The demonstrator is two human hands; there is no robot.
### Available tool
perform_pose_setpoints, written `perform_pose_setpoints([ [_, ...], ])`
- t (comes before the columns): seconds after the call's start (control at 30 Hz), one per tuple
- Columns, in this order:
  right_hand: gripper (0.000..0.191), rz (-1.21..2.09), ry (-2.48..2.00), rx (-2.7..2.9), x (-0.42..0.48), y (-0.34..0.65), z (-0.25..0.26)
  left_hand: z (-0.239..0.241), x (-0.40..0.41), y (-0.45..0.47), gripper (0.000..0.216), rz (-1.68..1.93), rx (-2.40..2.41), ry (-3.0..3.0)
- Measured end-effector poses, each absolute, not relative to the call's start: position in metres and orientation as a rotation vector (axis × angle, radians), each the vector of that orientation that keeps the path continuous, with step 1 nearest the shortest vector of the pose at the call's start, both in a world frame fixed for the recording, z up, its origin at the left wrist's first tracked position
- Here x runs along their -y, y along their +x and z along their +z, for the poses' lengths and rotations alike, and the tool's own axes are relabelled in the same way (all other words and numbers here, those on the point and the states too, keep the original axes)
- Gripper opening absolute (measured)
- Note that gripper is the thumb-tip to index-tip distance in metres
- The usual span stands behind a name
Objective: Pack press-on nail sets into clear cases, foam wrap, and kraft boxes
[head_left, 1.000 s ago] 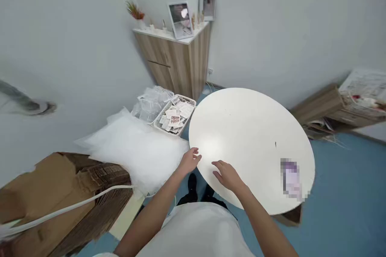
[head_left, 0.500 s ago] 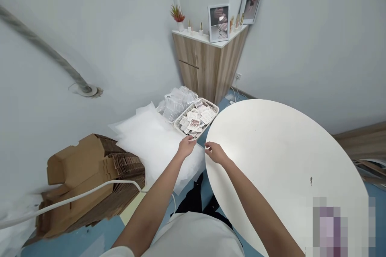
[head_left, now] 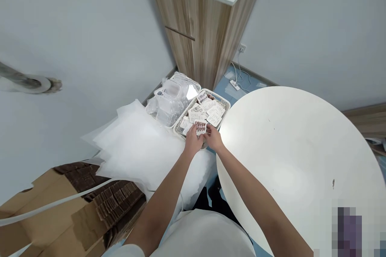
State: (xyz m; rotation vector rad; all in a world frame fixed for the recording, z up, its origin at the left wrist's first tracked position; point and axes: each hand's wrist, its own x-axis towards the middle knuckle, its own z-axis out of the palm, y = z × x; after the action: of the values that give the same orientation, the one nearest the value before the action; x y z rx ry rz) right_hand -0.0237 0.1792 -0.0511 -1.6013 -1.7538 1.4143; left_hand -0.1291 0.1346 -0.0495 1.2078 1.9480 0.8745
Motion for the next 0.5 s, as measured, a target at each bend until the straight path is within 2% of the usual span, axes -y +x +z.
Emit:
perform_pose_setpoints([
  [0.2,0.028,1.228,-1.742,1.846,-0.192,-0.031,-0.049,-0.054,-0.131,-0.129,0.051,0.918,-1.907,1.104],
  [0.5,0.018,1.01,-1.845,1.893,-0.187,-0.029,-0.038,-0.066,-0.132,-0.131,0.045,1.023,-1.845,0.899],
])
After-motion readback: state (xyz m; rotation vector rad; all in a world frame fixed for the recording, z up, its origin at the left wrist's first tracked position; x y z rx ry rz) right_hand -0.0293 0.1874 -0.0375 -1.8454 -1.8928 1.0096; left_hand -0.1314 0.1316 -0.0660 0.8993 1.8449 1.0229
